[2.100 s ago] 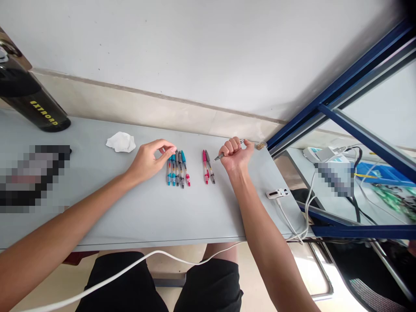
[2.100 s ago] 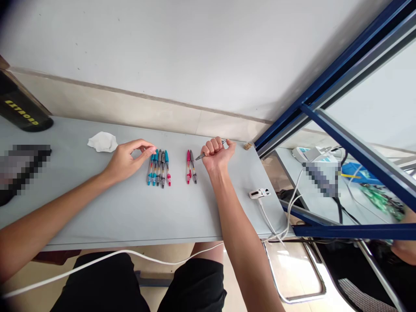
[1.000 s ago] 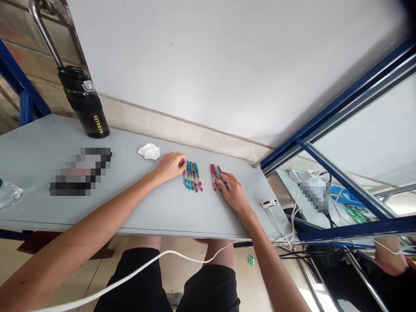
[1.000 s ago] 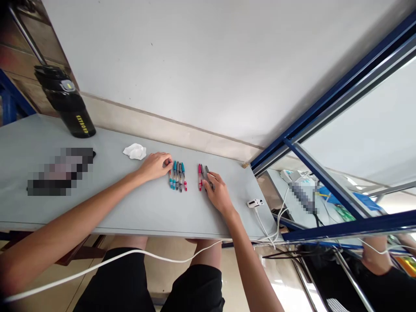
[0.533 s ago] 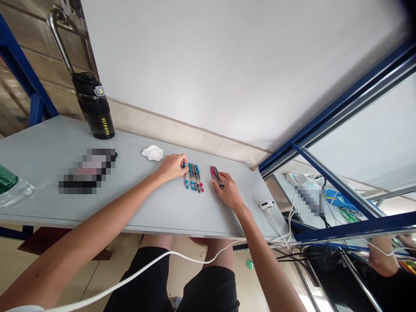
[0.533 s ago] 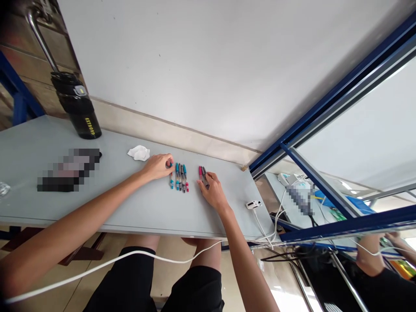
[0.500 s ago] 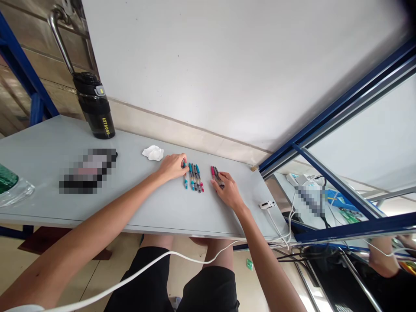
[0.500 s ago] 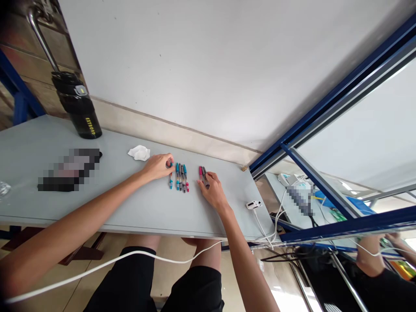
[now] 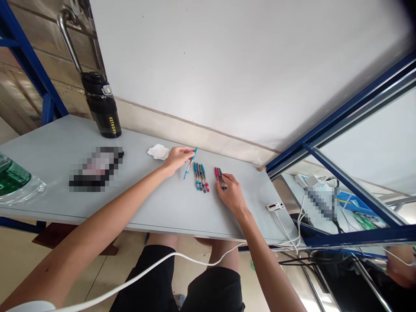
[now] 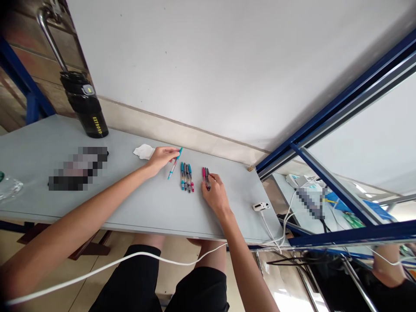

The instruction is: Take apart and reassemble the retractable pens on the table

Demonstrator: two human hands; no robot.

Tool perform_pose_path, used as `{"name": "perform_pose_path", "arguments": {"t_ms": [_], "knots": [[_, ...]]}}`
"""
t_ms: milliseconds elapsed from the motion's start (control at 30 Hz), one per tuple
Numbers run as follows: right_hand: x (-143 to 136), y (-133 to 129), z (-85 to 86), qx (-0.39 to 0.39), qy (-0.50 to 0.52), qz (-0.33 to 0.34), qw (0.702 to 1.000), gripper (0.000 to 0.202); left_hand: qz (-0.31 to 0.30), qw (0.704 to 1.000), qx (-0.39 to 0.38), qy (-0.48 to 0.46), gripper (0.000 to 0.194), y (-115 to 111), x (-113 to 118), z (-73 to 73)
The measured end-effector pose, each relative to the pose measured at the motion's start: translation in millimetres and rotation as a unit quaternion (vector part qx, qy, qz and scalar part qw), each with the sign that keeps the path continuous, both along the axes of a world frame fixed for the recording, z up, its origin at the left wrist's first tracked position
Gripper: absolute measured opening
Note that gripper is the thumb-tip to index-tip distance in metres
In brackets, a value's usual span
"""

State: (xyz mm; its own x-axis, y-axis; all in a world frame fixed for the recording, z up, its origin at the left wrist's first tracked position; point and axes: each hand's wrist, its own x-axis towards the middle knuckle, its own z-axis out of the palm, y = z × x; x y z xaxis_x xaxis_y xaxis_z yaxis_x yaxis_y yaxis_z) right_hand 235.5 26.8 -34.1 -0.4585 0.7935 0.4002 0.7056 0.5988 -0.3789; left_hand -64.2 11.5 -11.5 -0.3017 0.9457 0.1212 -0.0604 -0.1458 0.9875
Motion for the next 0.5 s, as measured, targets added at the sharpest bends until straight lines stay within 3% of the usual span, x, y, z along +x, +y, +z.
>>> {"name": "perform_pose_path", "arguments": {"t_ms": [100, 167, 367, 500], "knots": [[-1.3, -6.1, 1.1, 0.000, 0.006, 0.002, 1.000, 0.042, -0.078, 0.980, 0.041, -0.177, 0.034, -3.5, 1.6, 13.8], [-1.5, -8.7, 1.4, -0.002, 0.007, 0.003, 1.000, 0.042, -0.101, 0.964, 0.060, -0.239, 0.035, -5.9, 1.9, 19.1], [0.9, -9.9, 3.5, -0.011, 0.017, -0.003, 1.000, 0.045, -0.139, 0.952, 0.078, -0.261, 0.028, -9.0, 3.1, 17.7], [-5.9, -9.5, 19.9, -0.014, 0.047, 0.002, 0.999, 0.052, -0.149, 0.957, 0.072, -0.236, 0.029, -8.4, 6.6, 12.4]]}}
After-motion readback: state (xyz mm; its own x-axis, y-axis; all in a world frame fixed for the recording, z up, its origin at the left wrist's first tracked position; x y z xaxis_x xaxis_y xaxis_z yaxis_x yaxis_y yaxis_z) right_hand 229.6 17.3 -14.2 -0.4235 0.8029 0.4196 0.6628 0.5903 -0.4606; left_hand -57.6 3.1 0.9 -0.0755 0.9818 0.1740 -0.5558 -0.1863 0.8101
